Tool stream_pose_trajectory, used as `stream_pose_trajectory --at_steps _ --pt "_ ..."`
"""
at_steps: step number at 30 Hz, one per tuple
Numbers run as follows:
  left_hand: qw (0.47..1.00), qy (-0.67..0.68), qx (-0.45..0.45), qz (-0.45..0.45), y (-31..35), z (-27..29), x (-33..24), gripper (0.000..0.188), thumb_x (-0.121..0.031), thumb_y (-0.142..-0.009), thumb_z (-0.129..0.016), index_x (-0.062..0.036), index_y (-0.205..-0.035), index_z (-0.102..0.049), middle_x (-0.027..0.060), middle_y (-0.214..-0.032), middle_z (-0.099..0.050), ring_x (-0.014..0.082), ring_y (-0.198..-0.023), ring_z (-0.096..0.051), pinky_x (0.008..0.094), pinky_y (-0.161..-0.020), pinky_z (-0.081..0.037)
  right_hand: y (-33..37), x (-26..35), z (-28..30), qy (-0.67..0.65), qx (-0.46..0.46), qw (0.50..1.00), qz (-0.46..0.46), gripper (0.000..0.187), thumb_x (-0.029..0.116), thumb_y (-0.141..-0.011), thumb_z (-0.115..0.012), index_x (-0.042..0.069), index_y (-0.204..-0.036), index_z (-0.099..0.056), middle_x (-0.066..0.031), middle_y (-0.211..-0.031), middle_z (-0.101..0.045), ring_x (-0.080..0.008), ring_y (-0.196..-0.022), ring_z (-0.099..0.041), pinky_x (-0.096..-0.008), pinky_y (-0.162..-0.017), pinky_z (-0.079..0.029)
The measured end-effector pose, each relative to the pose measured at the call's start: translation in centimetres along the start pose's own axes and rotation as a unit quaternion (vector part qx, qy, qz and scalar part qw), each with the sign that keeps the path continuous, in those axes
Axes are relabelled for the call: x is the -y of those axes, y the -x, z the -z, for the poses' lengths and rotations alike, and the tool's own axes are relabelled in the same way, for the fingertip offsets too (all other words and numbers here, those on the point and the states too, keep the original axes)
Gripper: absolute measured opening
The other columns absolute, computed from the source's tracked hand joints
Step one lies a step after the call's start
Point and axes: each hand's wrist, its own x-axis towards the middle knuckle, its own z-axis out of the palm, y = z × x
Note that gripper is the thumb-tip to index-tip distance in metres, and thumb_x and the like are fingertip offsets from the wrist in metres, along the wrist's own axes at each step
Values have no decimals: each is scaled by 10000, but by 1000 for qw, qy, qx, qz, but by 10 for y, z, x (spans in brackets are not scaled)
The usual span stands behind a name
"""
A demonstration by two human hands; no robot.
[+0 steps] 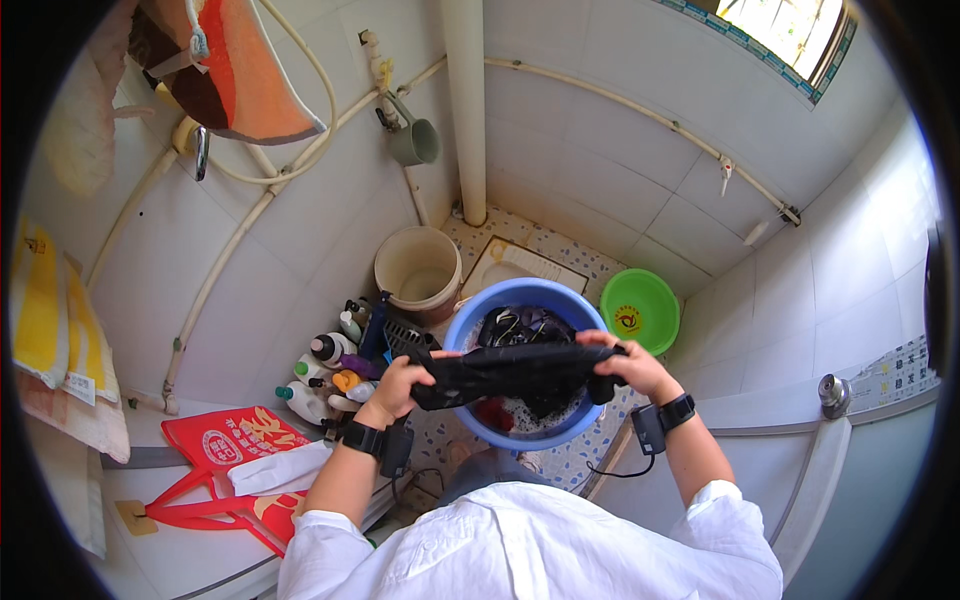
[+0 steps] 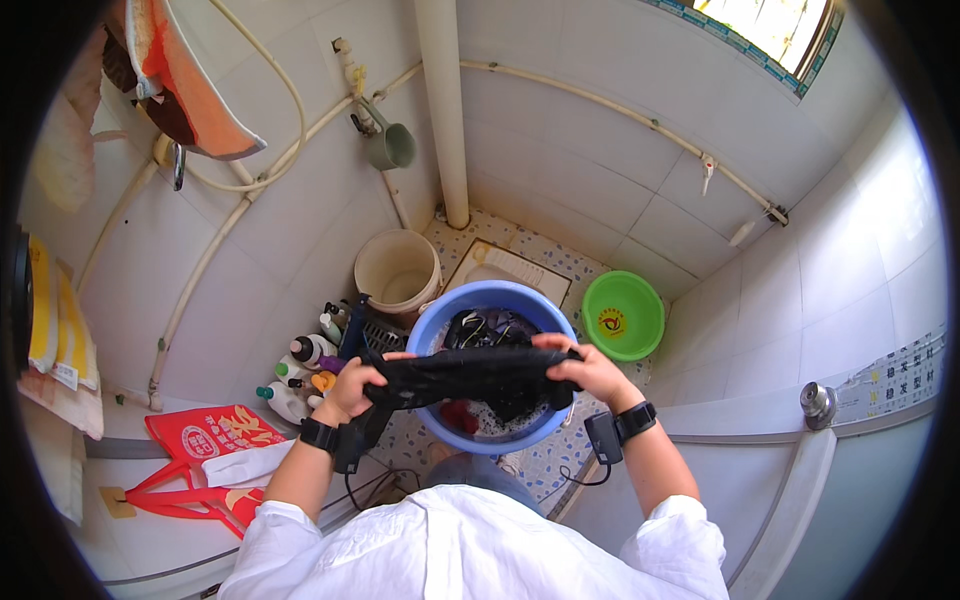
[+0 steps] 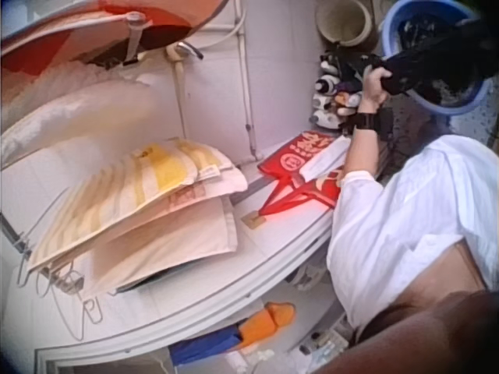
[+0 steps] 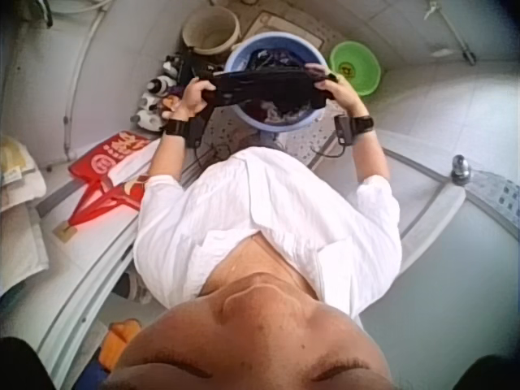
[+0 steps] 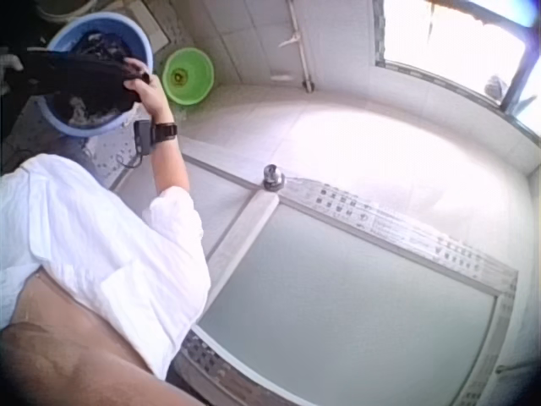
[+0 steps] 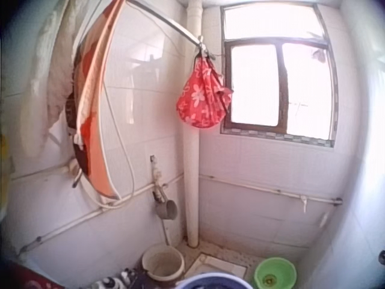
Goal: Washing clothes by hand in a bucket with detergent.
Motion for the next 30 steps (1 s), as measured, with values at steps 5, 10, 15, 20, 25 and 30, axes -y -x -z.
stream_pose_trajectory --at_steps 5,10,15,20,25,30 --pt "967 243 -52 54 -48 -5 48 372 -251 -734 -442 0 -982 -560 139 -979 -597 287 -891 -568 398 -845 -430 -34 10 -48 -398 -31 917 -1 389 205 -769 -517 -31 -1079 -509 -111 -1008 -582 -227 -898 -568 -308 -823 -423" --pt "972 147 -153 105 -75 -45 94 392 -494 -800 -470 -137 -925 -571 45 -878 -602 184 -809 -563 333 -744 -446 -49 -29 -135 167 -144 975 20 356 336 -785 -541 -16 -763 -595 -190 -739 -605 -275 -665 -600 -374 -606 -458" --pt "947 -78 -285 126 -95 -42 136 500 -388 -842 -380 57 -1010 -530 115 -906 -570 175 -809 -512 346 -657 -408 -79 -61 -120 269 -291 918 12 399 314 -791 -527 -76 -716 -563 -279 -698 -546 -422 -705 -544 -453 -598 -442" --pt "968 3 -246 53 -90 -31 120 416 -363 -840 -415 19 -909 -566 105 -812 -571 186 -731 -526 342 -604 -411 -63 -31 -140 291 -213 933 -3 480 396 -820 -454 -68 -747 -551 -309 -735 -550 -442 -739 -547 -467 -682 -442" --pt "967 -37 -228 105 -83 -71 83 369 -309 -860 -391 13 -974 -534 118 -911 -567 190 -786 -558 336 -660 -464 -73 -51 -112 184 -236 953 -50 586 475 -829 -422 -95 -826 -556 -319 -795 -549 -437 -820 -535 -435 -724 -421" --pt "992 -22 -122 2 -81 -61 67 230 -132 -798 -471 -27 -995 -524 49 -891 -559 158 -802 -546 309 -725 -462 -72 -36 -85 44 -176 983 -40 573 466 -880 -336 -50 -1045 -526 -191 -997 -576 -278 -959 -531 -344 -846 -380"
